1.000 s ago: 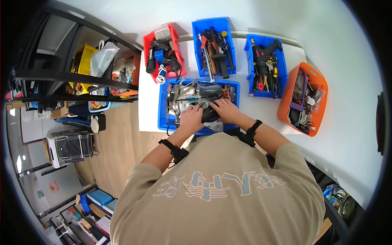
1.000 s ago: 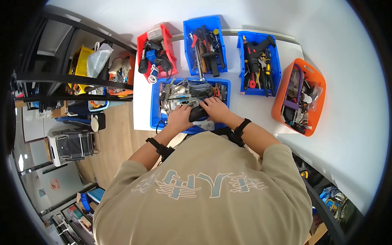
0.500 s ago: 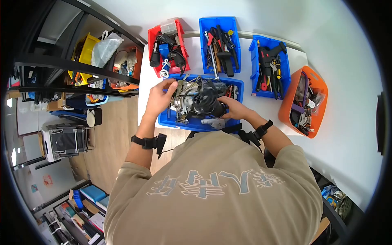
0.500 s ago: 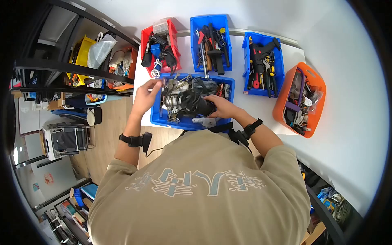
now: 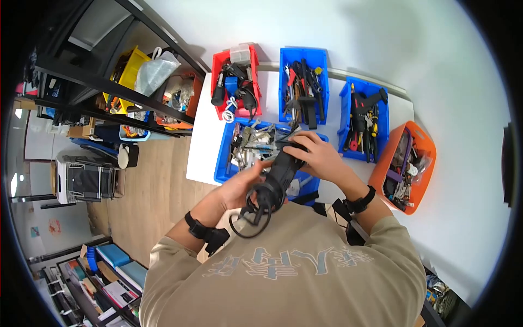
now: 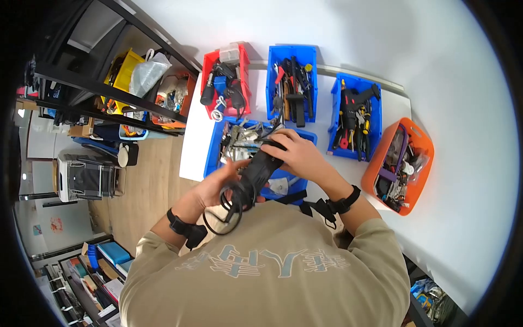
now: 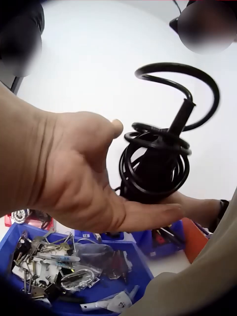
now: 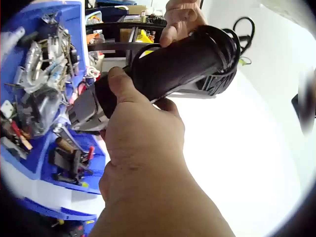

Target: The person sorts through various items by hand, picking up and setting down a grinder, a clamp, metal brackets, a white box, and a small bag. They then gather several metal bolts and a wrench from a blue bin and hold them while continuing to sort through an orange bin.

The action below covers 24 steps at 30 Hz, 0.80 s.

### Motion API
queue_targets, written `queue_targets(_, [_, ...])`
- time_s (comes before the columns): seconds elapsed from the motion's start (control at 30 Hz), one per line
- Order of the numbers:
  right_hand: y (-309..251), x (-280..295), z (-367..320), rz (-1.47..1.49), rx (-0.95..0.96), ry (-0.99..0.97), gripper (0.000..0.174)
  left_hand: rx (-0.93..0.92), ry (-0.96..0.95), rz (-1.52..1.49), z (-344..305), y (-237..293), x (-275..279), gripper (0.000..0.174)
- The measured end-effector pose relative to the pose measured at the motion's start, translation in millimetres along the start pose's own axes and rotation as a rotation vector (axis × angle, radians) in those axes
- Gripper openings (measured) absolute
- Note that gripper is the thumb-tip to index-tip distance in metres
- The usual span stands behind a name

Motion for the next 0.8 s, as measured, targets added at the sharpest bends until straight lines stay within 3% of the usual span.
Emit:
queue_targets(0.07, [-16,12,20,-0.177,0.084,0.078,0.063,-0.062,-0.013,0.04,2,8,3,0.093])
queue_targets(0.1, [-18,10,31,-0.223,0.058,0.114,0.057,-0.072,0.094,0.015,-1,9,21,0.084])
queue_targets(0.13, [-18,5,42,-0.233,0.05,0.119,0.057,-0.117,0.171,0.105,-6,16,35,0.085])
queue_targets(0.23, [-20,2,80,-0.318,0.001,0.204,0.056,-0.169,0.169,0.182,-17,38,70,0.084])
queue_targets(0.3, [-20,-2,103,-0.246,-0.058,0.202,0.058,-0.297,0.283,0.614,-31,66,101,0.09])
queue_targets(0.33, [-21,-4,113,-0.26,-0.073,0.207,0.058,-0.297,0.263,0.621,-34,72,116,0.09])
queue_targets(0.4, [-10,-5,124,-0.166,-0.231,0.26,0.059,-0.418,0.395,0.735,-50,96,148,0.09])
queue_targets(0.47, [-6,-10,130,-0.157,-0.31,0.199,0.057,-0.438,0.374,0.68,-49,109,179,0.089])
queue_targets(0.53, [4,-17,130,-0.068,-0.456,0.125,0.057,-0.598,0.655,0.779,-52,130,232,0.078])
queue_targets(0.67, [0,-16,117,-0.064,-0.581,0.109,0.054,-0.589,0.778,0.804,-46,182,288,0.082])
queue_targets(0.77, [6,-21,102,-0.051,-0.674,0.082,0.048,-0.424,0.895,0.94,-40,221,317,0.09])
queue_targets(0.8, [6,-20,101,-0.055,-0.684,0.084,0.048,-0.255,0.9,1.047,-32,231,326,0.095])
Point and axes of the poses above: each hand's wrist, its own z-axis towards the middle knuckle, its own x-axis out of the back of the hand, y = z × x, the point moved 8 cm from there along z, towards the middle knuckle, and after that the axes turned 15 degrees about -y, right-handed, at the moved point
